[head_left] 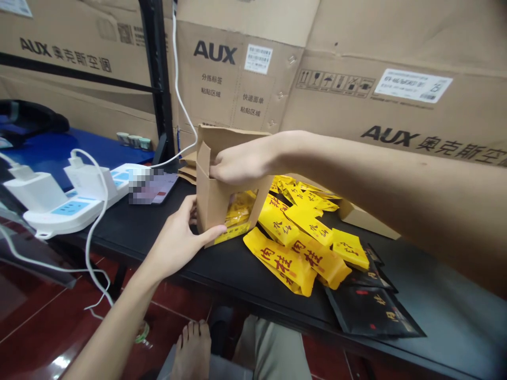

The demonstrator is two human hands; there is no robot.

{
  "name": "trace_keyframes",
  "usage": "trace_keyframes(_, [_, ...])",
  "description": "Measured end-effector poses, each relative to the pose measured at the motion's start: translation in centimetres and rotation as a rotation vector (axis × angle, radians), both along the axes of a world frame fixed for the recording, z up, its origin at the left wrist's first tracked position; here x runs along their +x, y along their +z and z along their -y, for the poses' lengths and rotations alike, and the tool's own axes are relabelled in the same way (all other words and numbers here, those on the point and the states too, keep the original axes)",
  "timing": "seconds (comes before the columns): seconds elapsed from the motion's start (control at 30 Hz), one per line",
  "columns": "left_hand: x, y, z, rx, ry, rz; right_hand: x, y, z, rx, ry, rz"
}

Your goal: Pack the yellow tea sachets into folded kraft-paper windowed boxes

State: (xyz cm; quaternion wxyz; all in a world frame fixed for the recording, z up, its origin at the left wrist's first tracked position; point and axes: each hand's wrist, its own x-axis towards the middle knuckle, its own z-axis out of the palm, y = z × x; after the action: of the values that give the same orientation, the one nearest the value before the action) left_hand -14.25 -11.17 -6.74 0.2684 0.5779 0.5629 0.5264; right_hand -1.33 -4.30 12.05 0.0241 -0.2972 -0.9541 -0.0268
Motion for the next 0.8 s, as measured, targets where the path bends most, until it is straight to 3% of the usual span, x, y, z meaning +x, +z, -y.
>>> trace_keyframes(0.1, [0.0,0.1,0.1,-0.014,0.008,0.004,1.5,0.6,0.7,-0.106,0.016,0.082])
trace_keyframes(0.2, [0.0,0.0,0.1,-0.013,0.012,0.009,4.1,1.8,1.4,-0.126,0.041,-0.115])
trace_keyframes(0.27, [0.0,-0.1,0.0,-0.001,0.004,0.010,6.5,2.4,1.3,-0.046,-0.007,-0.264])
trace_keyframes(0.37, [-0.1,-0.3,-0.1,0.017,-0.010,0.008,10.9,2.2,-0.6,0.272,-0.154,-0.303])
trace_keyframes(0.43, [-0.2,-0.4,-0.2,0.020,-0.011,0.009,14.1,1.1,-2.6,0.399,-0.222,-0.210])
trace_keyframes(0.5, [-0.2,-0.5,-0.2,0.019,-0.009,0.015,17.5,-0.7,-4.8,0.431,-0.265,-0.088])
trace_keyframes(0.7, [0.0,-0.3,0.0,0.008,0.000,0.016,25.8,-7.4,-8.3,0.311,-0.484,0.153])
trace_keyframes(0.8, [0.0,-0.2,0.1,0.002,0.021,0.009,28.2,-10.3,-8.8,0.300,-0.472,0.197])
